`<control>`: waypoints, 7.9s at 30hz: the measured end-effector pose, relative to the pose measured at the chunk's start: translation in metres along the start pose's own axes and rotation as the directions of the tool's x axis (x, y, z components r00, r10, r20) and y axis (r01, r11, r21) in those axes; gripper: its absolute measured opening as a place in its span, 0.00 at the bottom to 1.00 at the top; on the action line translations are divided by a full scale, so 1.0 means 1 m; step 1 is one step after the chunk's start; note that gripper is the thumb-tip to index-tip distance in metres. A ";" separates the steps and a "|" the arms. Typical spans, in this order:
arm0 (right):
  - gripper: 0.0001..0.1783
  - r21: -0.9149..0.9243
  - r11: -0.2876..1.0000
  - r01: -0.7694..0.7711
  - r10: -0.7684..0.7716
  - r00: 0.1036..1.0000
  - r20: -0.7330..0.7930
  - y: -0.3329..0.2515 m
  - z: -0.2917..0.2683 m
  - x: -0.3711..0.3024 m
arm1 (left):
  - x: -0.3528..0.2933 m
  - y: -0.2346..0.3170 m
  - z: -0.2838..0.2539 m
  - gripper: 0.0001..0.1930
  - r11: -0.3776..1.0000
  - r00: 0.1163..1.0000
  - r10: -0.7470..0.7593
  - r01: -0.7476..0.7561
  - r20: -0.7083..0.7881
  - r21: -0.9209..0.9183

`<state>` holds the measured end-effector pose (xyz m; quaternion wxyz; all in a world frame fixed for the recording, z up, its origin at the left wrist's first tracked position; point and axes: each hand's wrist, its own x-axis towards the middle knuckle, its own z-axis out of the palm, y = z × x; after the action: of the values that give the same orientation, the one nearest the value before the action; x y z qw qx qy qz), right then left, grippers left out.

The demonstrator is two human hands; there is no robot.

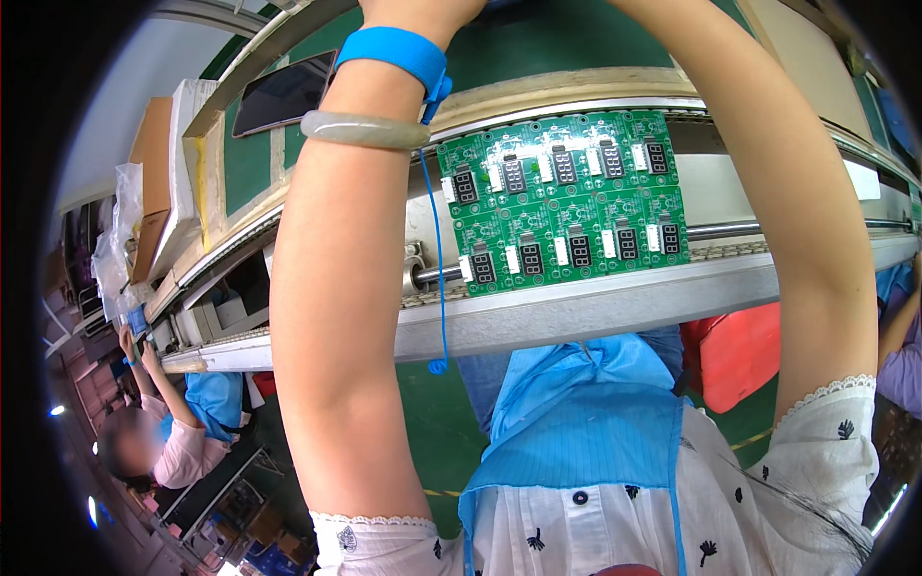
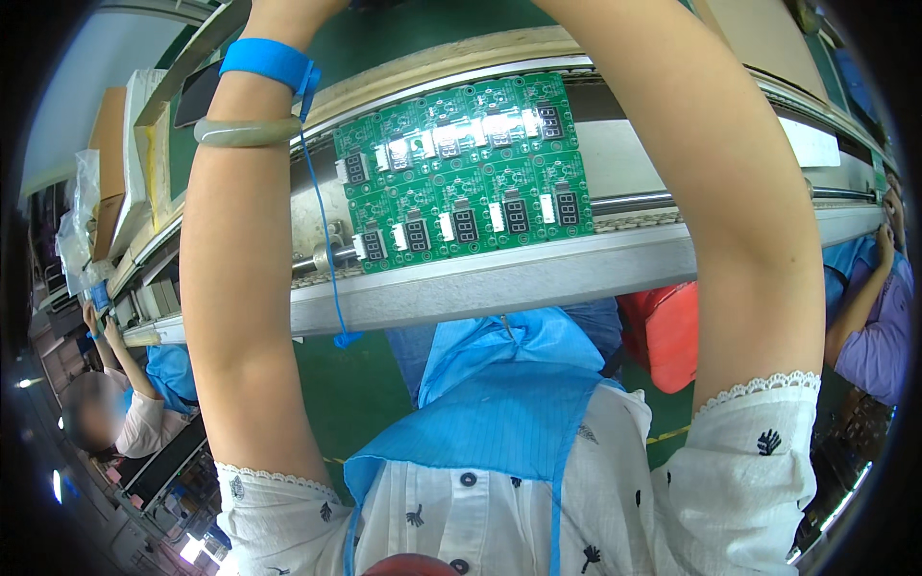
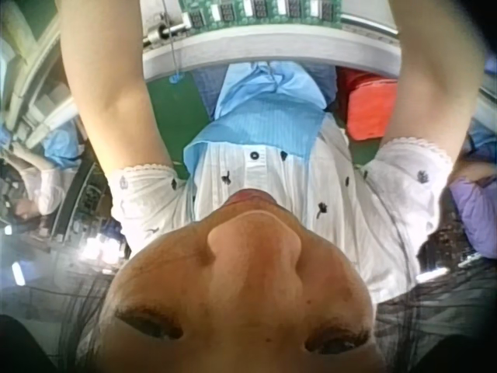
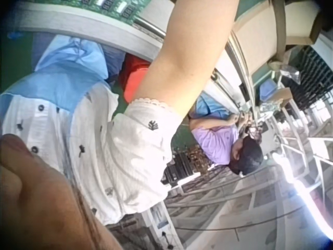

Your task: Manually insert electronic components into a printed circuit board on an assembly line.

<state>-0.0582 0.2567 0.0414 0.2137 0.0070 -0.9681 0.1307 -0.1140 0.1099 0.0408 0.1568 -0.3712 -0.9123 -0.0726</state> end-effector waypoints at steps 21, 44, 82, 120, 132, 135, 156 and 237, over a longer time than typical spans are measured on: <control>0.12 0.749 0.612 -0.255 0.137 0.966 0.217 0.026 -0.054 -0.136 | -0.014 0.013 -0.031 0.06 0.920 0.994 0.046 -0.081 -0.099 -0.383; 0.07 0.502 0.855 0.133 -0.088 0.990 -0.112 -0.007 -0.057 -0.160 | -0.108 0.043 -0.031 0.11 -0.017 0.859 0.227 0.475 0.459 -0.880; 0.05 0.479 0.875 -0.062 -0.013 0.989 0.150 0.004 -0.067 -0.169 | -0.114 0.024 -0.030 0.12 0.008 0.878 0.185 0.449 0.442 -0.894; 0.06 0.071 0.967 0.245 -0.254 0.951 0.176 -0.016 -0.058 -0.171 | -0.106 0.031 -0.042 0.10 -0.032 0.810 0.075 0.585 0.581 -0.811; 0.06 0.013 0.955 0.296 -0.295 0.944 0.151 -0.018 -0.057 -0.172 | -0.105 0.031 -0.042 0.10 0.006 0.814 0.091 0.576 0.574 -0.817; 0.06 0.003 0.958 0.287 -0.284 0.945 0.161 -0.021 -0.059 -0.170 | -0.105 0.032 -0.043 0.10 0.023 0.812 0.078 0.578 0.578 -0.816; 0.08 -0.090 0.936 0.340 -0.323 0.932 0.163 -0.024 -0.060 -0.171 | -0.103 0.030 -0.049 0.10 0.131 0.829 0.110 0.535 0.548 -0.835; 0.07 0.162 0.986 0.027 -0.036 0.998 0.055 -0.009 -0.086 -0.166 | -0.131 0.059 -0.028 0.05 0.851 0.930 0.366 -0.323 0.026 -0.415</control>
<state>0.1290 0.2629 0.0501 0.1863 0.0435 -0.9599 0.2050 0.0223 0.0599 0.0236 0.0394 -0.5562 -0.8030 -0.2106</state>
